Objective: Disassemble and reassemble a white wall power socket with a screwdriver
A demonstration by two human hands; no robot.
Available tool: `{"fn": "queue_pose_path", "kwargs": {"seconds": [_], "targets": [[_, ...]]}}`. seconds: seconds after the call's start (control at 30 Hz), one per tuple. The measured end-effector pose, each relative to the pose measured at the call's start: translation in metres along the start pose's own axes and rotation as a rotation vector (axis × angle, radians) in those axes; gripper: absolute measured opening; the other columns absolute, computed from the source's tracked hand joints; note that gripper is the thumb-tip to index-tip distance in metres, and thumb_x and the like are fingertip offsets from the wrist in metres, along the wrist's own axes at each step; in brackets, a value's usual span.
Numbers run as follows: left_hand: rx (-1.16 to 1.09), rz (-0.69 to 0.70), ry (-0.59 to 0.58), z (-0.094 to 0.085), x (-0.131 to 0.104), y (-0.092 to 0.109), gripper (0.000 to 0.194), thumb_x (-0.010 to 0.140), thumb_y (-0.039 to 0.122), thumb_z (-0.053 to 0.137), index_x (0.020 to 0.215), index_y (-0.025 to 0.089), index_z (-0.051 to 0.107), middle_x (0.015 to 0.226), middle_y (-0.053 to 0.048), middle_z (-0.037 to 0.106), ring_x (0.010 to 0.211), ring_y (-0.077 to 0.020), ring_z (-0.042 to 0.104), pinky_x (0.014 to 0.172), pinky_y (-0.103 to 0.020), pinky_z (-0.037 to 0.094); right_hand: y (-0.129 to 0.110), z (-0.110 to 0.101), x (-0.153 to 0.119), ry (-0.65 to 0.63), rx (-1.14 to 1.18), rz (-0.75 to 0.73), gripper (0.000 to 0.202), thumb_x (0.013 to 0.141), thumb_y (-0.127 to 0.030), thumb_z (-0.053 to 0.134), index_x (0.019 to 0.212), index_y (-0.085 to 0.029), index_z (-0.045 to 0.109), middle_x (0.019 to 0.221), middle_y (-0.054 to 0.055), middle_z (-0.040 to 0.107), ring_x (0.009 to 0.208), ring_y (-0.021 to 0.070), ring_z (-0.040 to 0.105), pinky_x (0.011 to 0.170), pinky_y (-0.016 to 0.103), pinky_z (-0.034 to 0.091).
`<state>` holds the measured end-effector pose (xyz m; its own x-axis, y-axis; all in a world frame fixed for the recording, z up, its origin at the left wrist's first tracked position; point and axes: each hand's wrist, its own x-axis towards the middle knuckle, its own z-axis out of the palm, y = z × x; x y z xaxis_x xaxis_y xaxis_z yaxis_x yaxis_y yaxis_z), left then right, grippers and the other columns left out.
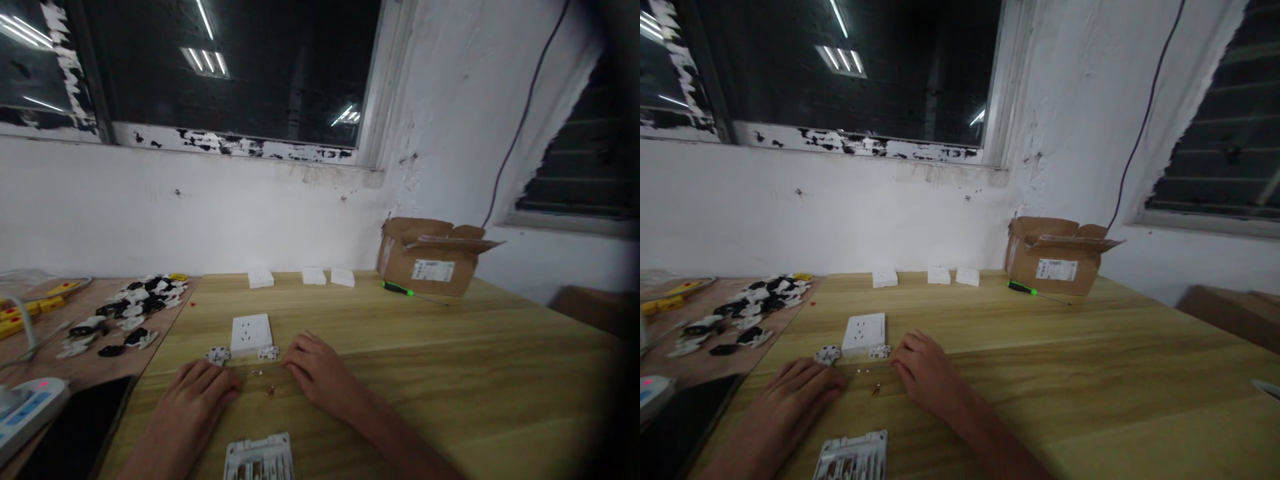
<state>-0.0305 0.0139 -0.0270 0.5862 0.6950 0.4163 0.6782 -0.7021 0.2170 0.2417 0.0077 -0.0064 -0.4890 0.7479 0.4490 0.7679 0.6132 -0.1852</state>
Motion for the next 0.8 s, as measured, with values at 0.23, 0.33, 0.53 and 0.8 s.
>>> {"fn": "queue_pose_path", "kwargs": {"seconds": [0.23,0.33,0.53,0.8], "targets": [[-0.267,-0.052,0.075,-0.002,-0.006,0.008,0.014,0.098,0.034,0.049,0.105,0.027,0.06,0.109,-0.004,0.067,0.103,-0.0214,0.063,0.089,-0.035,0.052,-0.008,-0.006,0.003,-0.02,0.03,-0.028,0.013,0.095,-0.014,0.051,0.091,-0.017,0.064,0.092,0.005,0.06,0.092,0.019,0.052,0.08,0.031,0.044],[-0.413,-0.133,0.125,-0.001,-0.007,0.014,0.012,0.096,0.034,0.053,0.104,0.028,0.059,0.121,-0.003,0.066,0.111,-0.0218,0.064,0.096,-0.036,0.051,-0.014,-0.009,0.004,-0.02,0.048,-0.062,0.014,0.096,-0.016,0.05,0.092,-0.017,0.063,0.093,0.005,0.059,0.092,0.0187,0.052,0.079,0.031,0.044],[-0.799,-0.291,0.062,-0.001,-0.001,0.027,0.013,0.093,0.035,0.057,0.091,0.023,0.061,0.113,-0.006,0.07,0.107,-0.0227,0.067,0.094,-0.033,0.054,-0.026,-0.01,0.004,0.004,0.08,-0.093,0.017,0.098,-0.018,0.047,0.09,-0.017,0.062,0.091,0.006,0.058,0.09,0.0185,0.053,0.077,0.031,0.045],[-0.988,-0.371,0.025,0.008,0.0,0.026,0.015,0.09,0.034,0.062,0.087,0.02,0.058,0.107,-0.007,0.071,0.099,-0.0221,0.069,0.086,-0.03,0.055,-0.03,-0.004,0.004,0.004,0.111,-0.102,0.017,0.098,-0.018,0.047,0.091,-0.017,0.063,0.092,0.006,0.058,0.089,0.017,0.053,0.075,0.028,0.045]]}}
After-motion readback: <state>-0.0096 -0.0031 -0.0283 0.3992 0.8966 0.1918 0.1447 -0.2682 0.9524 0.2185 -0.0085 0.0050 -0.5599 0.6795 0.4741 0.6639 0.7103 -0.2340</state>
